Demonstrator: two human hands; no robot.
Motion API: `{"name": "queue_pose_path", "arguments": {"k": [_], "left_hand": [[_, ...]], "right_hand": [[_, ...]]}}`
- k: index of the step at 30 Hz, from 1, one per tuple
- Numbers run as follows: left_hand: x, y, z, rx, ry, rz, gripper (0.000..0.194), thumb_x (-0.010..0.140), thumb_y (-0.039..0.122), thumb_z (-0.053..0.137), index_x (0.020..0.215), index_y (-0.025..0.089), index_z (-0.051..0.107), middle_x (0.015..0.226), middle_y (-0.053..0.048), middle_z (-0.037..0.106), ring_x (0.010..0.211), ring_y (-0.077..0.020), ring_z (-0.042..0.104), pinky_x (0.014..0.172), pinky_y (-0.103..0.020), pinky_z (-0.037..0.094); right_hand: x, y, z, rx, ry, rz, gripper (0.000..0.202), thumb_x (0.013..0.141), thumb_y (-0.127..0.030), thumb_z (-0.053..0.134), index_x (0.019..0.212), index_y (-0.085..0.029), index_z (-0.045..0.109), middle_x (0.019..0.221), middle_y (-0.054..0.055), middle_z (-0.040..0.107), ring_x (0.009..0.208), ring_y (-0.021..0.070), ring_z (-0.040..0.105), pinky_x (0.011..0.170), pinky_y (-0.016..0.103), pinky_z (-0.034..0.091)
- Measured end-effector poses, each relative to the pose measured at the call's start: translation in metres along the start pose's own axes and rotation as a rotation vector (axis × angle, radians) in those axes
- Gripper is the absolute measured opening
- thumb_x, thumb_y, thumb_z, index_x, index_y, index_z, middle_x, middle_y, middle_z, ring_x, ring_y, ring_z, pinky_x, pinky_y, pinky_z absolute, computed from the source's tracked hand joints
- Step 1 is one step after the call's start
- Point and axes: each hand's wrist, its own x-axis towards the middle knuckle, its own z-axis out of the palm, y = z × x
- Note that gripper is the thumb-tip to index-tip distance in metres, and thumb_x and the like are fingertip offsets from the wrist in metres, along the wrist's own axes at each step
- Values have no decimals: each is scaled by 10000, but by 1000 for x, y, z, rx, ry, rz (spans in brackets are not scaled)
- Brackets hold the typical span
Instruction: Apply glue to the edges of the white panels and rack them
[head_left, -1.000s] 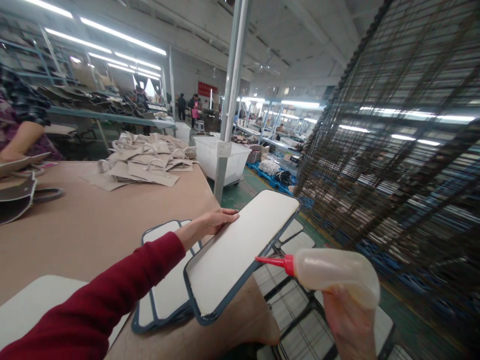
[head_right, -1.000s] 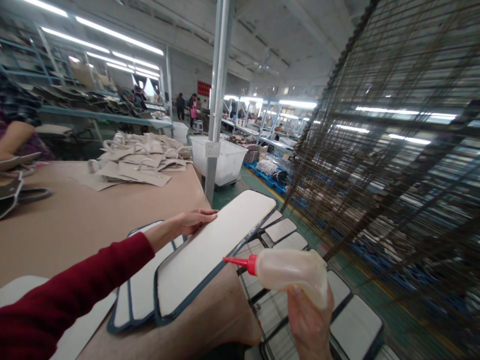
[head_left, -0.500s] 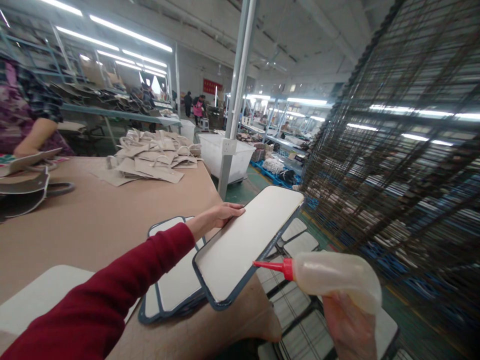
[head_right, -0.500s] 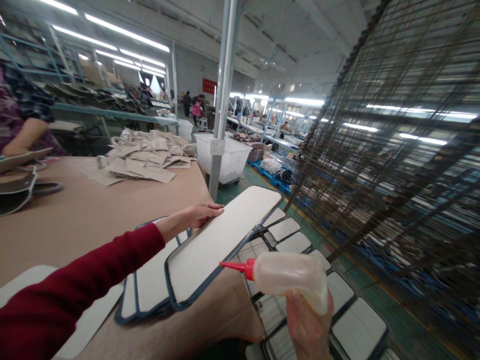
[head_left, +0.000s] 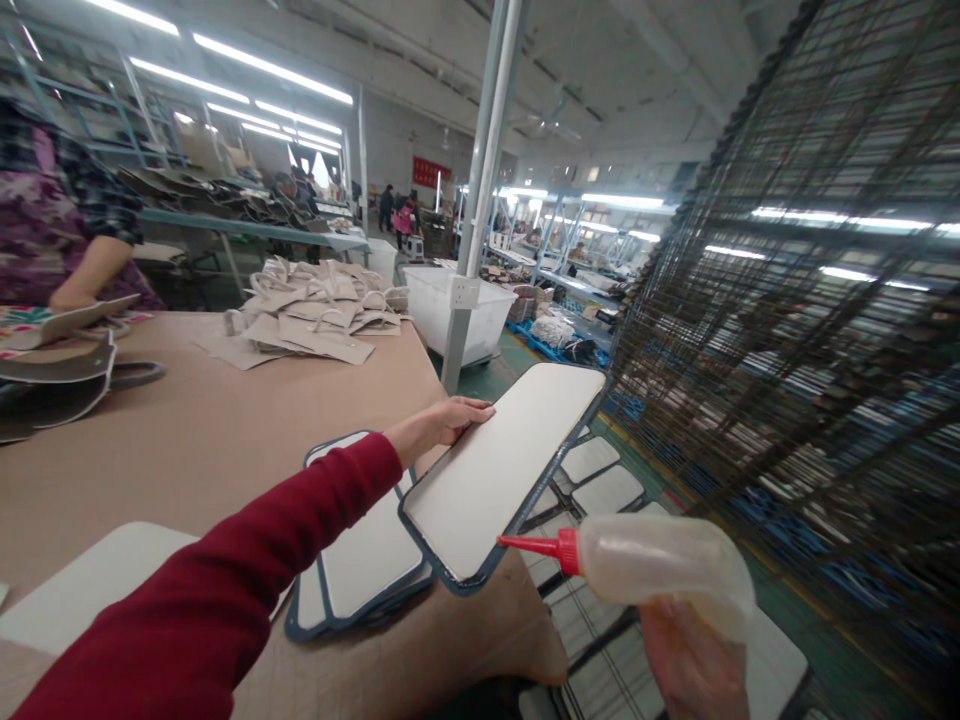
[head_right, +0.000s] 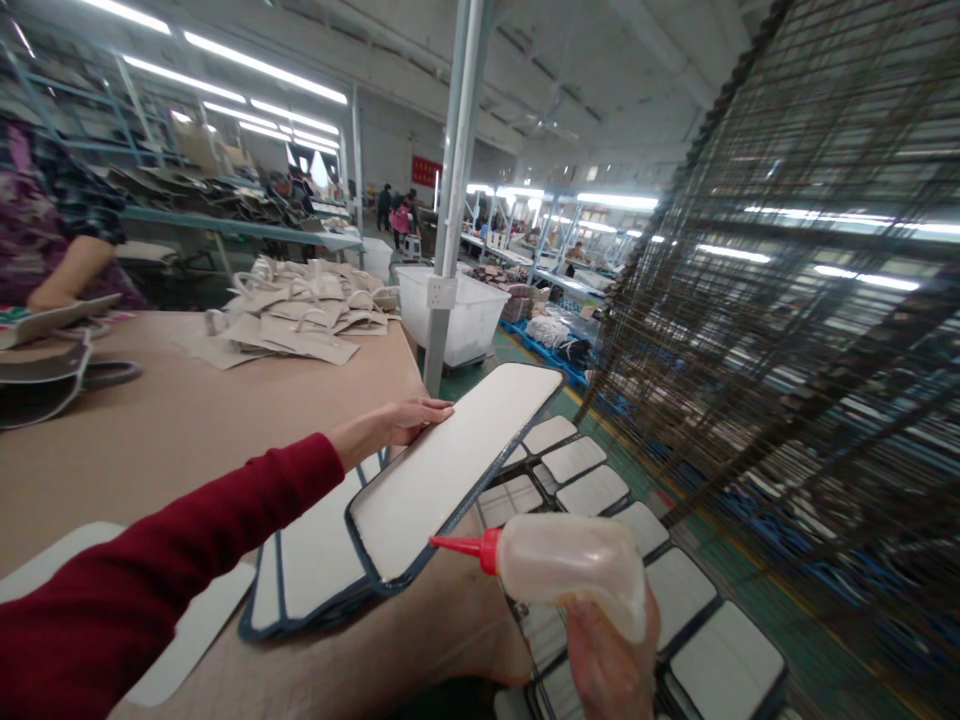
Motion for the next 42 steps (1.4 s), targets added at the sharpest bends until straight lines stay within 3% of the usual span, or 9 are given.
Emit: {"name": "queue_pose_path", "arguments": {"k": [5,10,13,17,23,32,36,39,42], "left_hand": [[3,4,-1,-9,45,2,269,700,116,775,953,106,683,718,-64,719,623,-178,651,640,-295,541],[9,8,-2,-7,143,23,419,666,148,810,1051,142,645,720,-34,724,576,-161,641,585,-273,533],[8,2,5,19,170,71,395,677,160,800,1038,127,644,680,-21,713,547,-144,627,554,-244,512],[-2,-17,26,93,63,102,339,632,230,824,905,87,683,624,-41,696,539,-170,628,516,-257,492],[-13,-35,60,73,-253,117,469,538,344,874,915,120,708,722,-51,734,586,-161,645,558,-245,500],[-19,-48,101,53,-392,67,377,619,234,782,976,135,707,837,-75,750,703,-214,691,676,-299,529],[-15,-53,119,96,-365,62,458,501,73,720,955,129,701,766,-60,745,616,-226,675,608,-321,527],[-11,-52,128,81,-272,58,447,480,57,693,921,130,694,735,-52,741,589,-222,665,592,-329,528],[-13,-54,134,92,-224,80,461,473,54,694,928,131,687,740,-48,742,607,-221,670,589,-314,525]], "right_hand": [[-7,-11,12,96,20,97,444,628,-277,836,1029,-210,656,804,48,705,639,167,652,555,226,570],[-7,-29,28,231,-7,269,465,603,-329,837,1032,-247,674,819,43,713,680,198,662,568,283,582],[17,-38,41,361,88,271,457,608,-394,814,1024,-266,675,843,23,712,746,209,672,620,311,586],[64,-40,49,359,171,112,452,539,-378,844,933,-228,681,868,15,697,836,212,654,789,379,558],[92,-26,17,239,281,-37,603,471,-319,883,1012,-219,637,946,1,666,875,189,616,947,442,466],[73,-22,-39,117,310,-70,556,558,-362,848,1040,-186,633,941,43,670,843,200,627,828,354,520],[39,-11,-63,-11,296,-49,533,583,-377,834,1038,-170,650,951,71,692,818,220,651,749,328,553],[1,-1,-74,-157,192,-18,551,539,-379,856,1020,-181,676,901,73,718,758,239,677,650,302,576],[-4,-5,-76,-199,143,-47,565,481,-364,880,985,-196,688,865,65,724,732,247,682,615,298,580]]}}
